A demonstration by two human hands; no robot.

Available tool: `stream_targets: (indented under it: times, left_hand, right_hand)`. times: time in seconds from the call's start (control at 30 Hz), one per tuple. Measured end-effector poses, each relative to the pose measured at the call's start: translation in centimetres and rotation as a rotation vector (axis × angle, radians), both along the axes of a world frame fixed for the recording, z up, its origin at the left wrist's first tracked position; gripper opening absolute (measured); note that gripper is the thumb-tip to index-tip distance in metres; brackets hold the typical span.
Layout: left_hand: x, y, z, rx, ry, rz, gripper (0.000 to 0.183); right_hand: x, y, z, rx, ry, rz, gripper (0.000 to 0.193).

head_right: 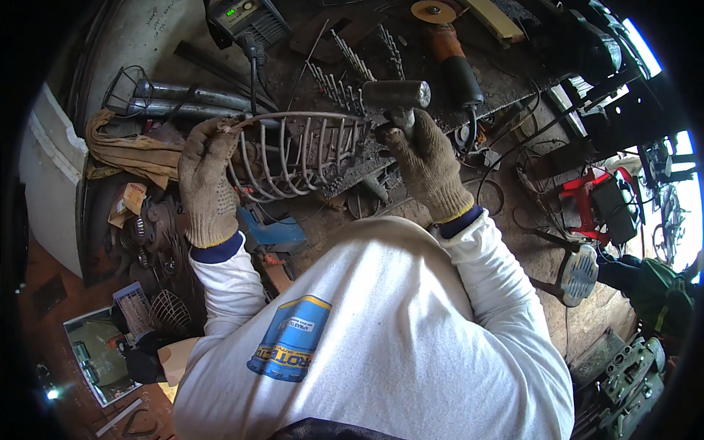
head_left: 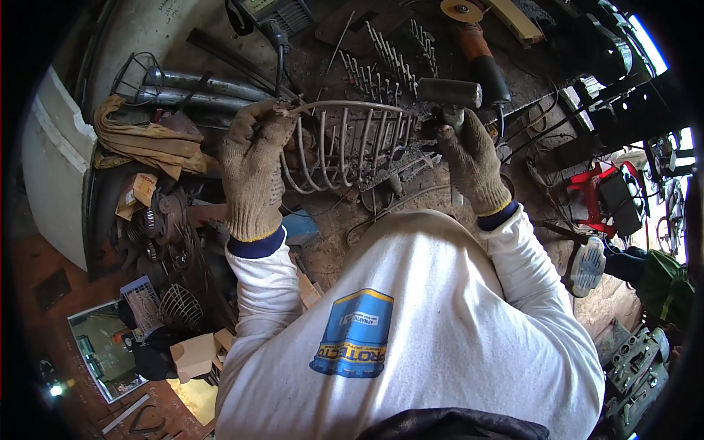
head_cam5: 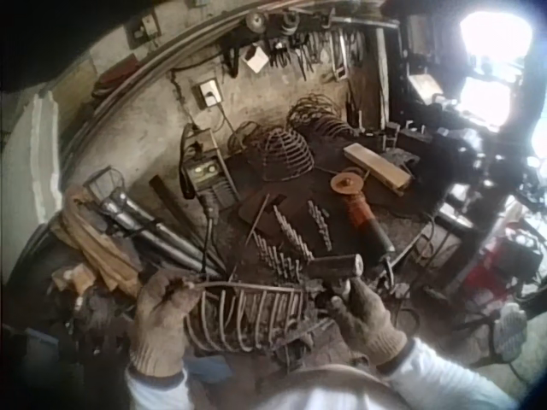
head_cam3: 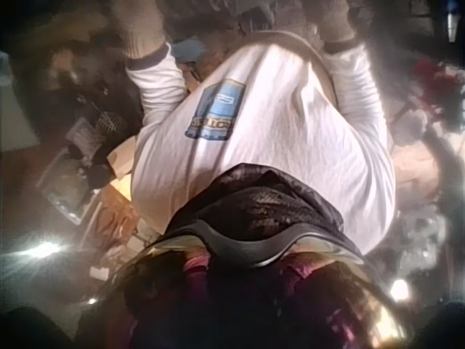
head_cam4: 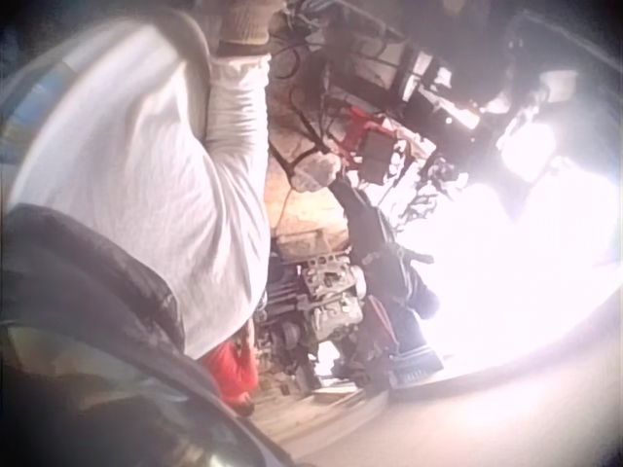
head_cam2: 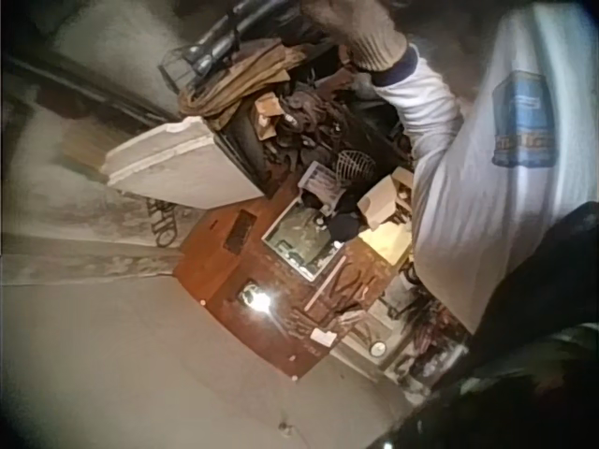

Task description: The person uses a hammer to straighten the metal bars of a hemispherical cage on a workbench.

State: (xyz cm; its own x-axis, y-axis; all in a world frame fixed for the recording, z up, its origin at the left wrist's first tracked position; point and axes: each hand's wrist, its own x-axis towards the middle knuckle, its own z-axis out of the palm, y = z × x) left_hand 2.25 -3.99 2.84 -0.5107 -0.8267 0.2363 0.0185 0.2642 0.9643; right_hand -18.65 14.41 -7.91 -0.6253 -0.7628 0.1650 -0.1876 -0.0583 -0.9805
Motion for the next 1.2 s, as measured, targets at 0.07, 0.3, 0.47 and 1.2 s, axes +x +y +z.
stream_targets:
  times: [0.07, 0.3, 0.47, 1.2]
  left_hand:
    - [0.5, -0.3, 0.0, 0.095, 0.040, 0.016, 0.023]
    - [-0.3, 0.2, 0.0, 0.387, 0.269, -0.003, 0.023]
    - [-0.5, 0.2, -4.0, 0.629, 0.427, -0.074, 0.029]
    - [0.2, 3.1, -4.5, -0.923, -0.346, 0.181, 0.022]
  right_hand:
    - [0.1, -0.2, -0.1, -0.073, -0.057, -0.023, 0.029]
    - [-1.5, -1.1, 2.2, -0.151, 0.077, -0.195, 0.029]
    - [-2.2, -1.0, 3.9, -0.144, 0.105, -0.135, 0.031]
    - [-0.8, -0.3, 6.3, -0.581, 0.059, 0.023, 0.033]
